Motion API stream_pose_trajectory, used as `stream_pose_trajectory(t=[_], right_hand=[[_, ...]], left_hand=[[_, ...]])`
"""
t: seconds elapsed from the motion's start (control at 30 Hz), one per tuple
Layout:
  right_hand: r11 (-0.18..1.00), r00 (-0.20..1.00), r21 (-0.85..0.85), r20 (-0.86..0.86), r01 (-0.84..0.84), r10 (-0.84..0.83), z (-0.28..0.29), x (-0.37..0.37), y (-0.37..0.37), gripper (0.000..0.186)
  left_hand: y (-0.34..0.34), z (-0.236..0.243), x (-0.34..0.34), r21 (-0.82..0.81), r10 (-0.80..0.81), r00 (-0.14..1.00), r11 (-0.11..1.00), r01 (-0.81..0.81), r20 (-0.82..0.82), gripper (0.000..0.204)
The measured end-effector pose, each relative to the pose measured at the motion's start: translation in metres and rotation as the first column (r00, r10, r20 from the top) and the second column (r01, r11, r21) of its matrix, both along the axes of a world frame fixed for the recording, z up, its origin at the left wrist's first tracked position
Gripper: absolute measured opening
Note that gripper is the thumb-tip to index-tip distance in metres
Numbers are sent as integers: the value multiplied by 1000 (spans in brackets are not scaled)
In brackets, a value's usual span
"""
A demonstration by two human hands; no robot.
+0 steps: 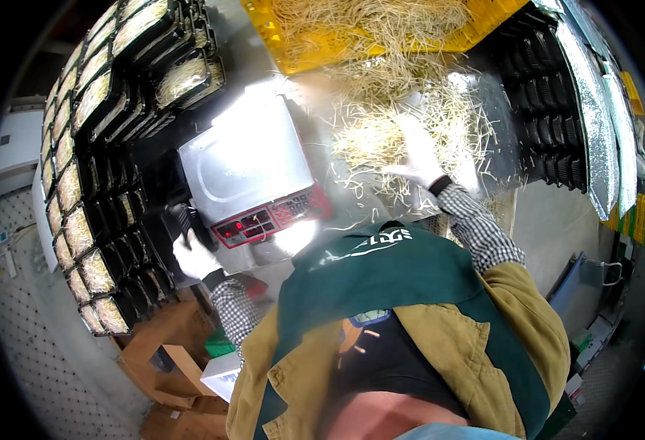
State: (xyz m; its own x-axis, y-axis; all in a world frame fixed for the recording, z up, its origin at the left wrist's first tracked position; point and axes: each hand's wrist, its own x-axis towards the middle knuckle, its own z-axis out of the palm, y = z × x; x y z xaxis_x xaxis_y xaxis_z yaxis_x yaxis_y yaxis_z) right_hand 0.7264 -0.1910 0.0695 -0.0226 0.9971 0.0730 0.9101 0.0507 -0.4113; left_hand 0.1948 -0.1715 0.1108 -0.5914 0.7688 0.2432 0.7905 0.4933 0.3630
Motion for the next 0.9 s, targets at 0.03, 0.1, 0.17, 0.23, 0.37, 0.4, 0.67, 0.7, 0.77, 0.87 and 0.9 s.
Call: stream_pose_trajectory(t=[0.03, 0.1, 0.17, 0.23, 0.37, 0.4, 0.67, 0.7, 0.77, 0.87, 0.9], right_hand=[[998, 997, -27, 40, -60, 61, 0, -15, 6, 122], [992, 981, -63, 156, -106, 114, -8, -36, 18, 121], [986, 966, -104, 210, -128, 148, -18, -41, 30, 120], [977, 963, -158, 208, -142, 173, -28, -42, 46, 118], [946, 977, -278, 85, -165, 195, -41, -20, 67, 88], [968, 980, -172, 52, -181, 192, -43, -14, 67, 71], [965, 136, 27, -989, -259, 65, -22, 50, 90, 64], [988, 118, -64, -992, -140, -47, 8, 54, 82, 66], [991, 222, -129, -966, 22, -130, 20, 81, 80, 65], [1000, 271, -11, -963, 26, -18, 66, 91, 84, 65], [997, 305, -79, -949, 8, -77, 92, 85, 81, 65]], left_hand=[[1, 6, 28, 109, -98, 995, 990, 94, 33, 31], [9, 11, 81, 201, -344, 935, 925, 321, 87, 23], [21, 20, 128, 155, -505, 863, 855, 495, 31, 21], [33, 13, 149, 76, -546, 836, 837, 541, 63, 21], [51, 26, 172, 85, -737, 674, 670, 738, -44, 59], [51, 40, 179, 74, -694, 715, 711, 699, -81, 73], [56, -22, 139, 448, -456, 362, 887, 109, 813, 46], [56, -13, 157, 467, -483, 275, 875, 126, 831, 47], [63, 1, 186, 516, -532, 81, 841, 163, 843, 49], [69, -24, 226, 458, -582, 327, 801, 384, 744, 61], [67, -26, 243, 357, -548, 396, 813, 459, 737, 61]])
